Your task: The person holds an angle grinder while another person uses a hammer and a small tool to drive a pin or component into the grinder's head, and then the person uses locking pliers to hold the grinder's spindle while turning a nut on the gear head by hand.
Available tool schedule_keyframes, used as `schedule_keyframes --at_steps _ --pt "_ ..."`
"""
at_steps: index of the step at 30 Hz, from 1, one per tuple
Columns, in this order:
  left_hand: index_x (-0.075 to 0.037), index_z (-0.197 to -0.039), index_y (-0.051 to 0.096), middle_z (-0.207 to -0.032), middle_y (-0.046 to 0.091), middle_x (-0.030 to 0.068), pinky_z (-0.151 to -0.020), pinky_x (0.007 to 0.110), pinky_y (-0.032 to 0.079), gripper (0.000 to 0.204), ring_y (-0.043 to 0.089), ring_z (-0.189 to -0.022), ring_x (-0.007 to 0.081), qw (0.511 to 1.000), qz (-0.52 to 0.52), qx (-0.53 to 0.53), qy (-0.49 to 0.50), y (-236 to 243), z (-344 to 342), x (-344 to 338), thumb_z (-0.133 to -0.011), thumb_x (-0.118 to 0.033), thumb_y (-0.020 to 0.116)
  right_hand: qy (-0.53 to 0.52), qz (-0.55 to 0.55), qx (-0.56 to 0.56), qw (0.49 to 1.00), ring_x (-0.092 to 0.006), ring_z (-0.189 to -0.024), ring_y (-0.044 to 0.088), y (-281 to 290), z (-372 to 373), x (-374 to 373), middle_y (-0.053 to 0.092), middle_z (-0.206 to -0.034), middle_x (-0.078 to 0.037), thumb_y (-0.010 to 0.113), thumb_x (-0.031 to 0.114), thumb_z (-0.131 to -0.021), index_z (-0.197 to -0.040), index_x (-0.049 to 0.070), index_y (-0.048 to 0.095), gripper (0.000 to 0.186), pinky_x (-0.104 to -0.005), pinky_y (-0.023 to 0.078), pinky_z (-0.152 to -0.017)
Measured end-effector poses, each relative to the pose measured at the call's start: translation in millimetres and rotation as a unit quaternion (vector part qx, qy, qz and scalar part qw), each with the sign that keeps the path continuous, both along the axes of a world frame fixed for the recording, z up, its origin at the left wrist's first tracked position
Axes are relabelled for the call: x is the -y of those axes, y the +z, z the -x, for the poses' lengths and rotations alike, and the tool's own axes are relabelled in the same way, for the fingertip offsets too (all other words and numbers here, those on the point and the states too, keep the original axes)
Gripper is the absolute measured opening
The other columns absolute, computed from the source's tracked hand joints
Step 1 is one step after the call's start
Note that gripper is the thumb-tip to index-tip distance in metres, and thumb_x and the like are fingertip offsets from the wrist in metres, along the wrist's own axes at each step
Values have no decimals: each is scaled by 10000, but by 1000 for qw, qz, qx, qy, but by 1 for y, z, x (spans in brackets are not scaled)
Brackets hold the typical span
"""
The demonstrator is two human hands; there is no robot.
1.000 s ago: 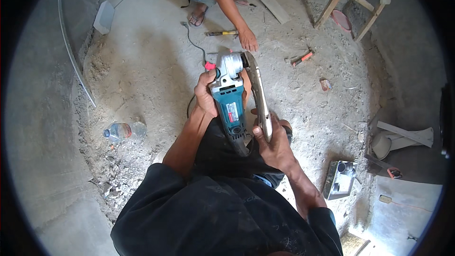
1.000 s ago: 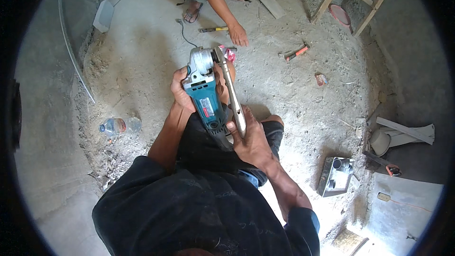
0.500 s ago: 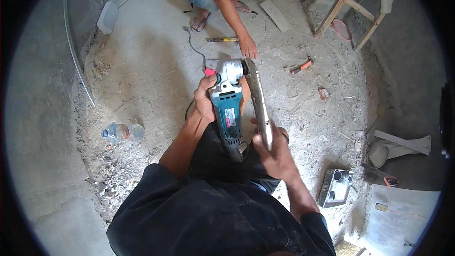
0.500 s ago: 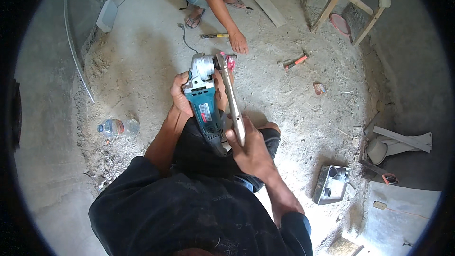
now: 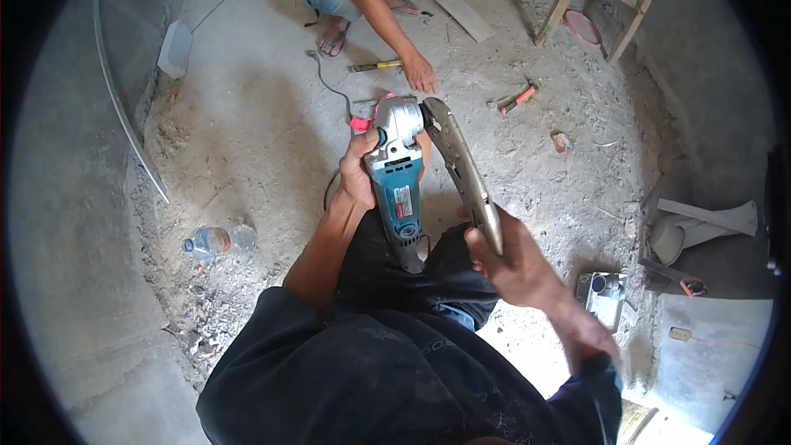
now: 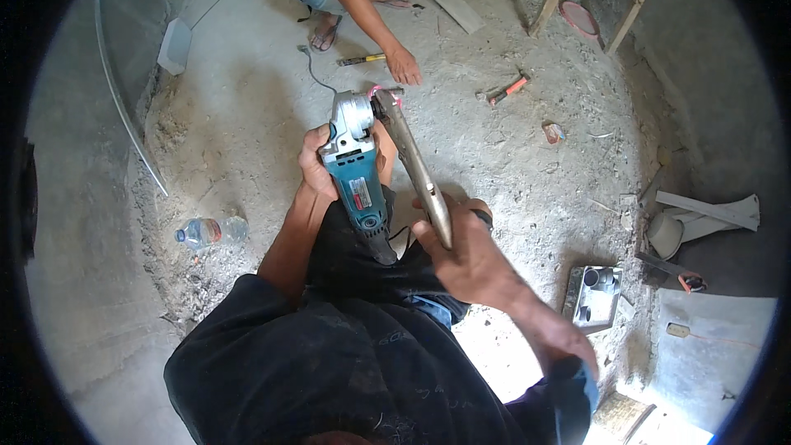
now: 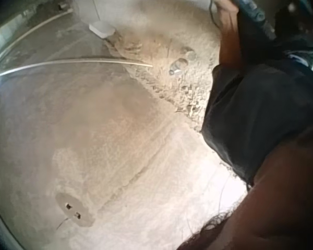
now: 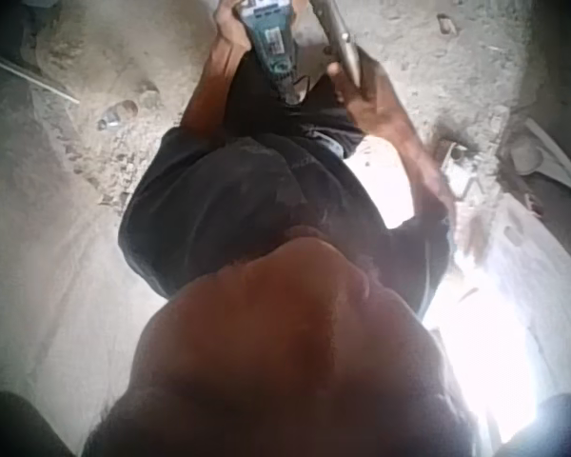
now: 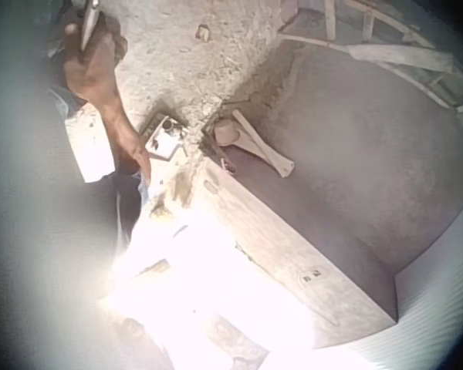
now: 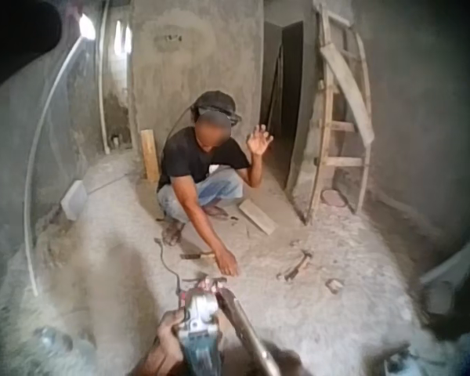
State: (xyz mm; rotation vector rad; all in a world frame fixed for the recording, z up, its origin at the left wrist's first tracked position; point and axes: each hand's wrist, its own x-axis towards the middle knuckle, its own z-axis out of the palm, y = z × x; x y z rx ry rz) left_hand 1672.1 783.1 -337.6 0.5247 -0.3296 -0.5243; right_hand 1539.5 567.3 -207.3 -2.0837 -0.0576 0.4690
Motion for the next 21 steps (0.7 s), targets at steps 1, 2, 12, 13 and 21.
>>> schedule_keyframes --at_steps 1,2,12,13,21 --pt "-19 -1272 549 -934 686 144 -709 381 598 663 695 -755 239 1000 3 -16 5 -1 0 -2 -868 -544 590 -3 -6 25 1000 -304 -724 628 -13 1 -4 634 -859 -180 555 220 -1015 -1311 -12 526 378 -412 518 -723" --pt "-11 -1254 561 -917 691 140 -712 385 600 664 699 -749 243 999 5 -31 9 -2 1 -4 -871 -554 581 -17 -23 39 999 -308 -742 634 -25 2 -8 632 -878 -197 561 209 -1011 -1310 -15 525 376 -415 516 -732" --pt "35 -1260 563 -997 652 208 -834 460 544 756 661 -903 322 994 93 -11 -58 -16 -6 -10 -838 -592 565 9 -212 116 970 -193 -986 604 -86 10 8 644 -1026 -108 524 400 -1033 -1335 -39 499 533 -359 475 -882" --pt "34 -1262 559 -1001 650 209 -837 460 541 757 659 -907 328 995 88 -20 -43 -17 -6 -13 -838 -593 565 -18 -279 91 956 -194 -1030 586 -93 16 11 633 -1089 -105 529 403 -1031 -1346 -54 487 556 -348 463 -910" --pt "30 -1285 539 -1034 647 233 -840 463 540 767 652 -937 374 994 85 -1 -65 -20 -7 -14 -840 -594 575 -169 99 -17 981 -412 -924 672 -255 -65 51 682 -926 -264 623 370 -959 -1071 -62 627 447 -463 507 -852"
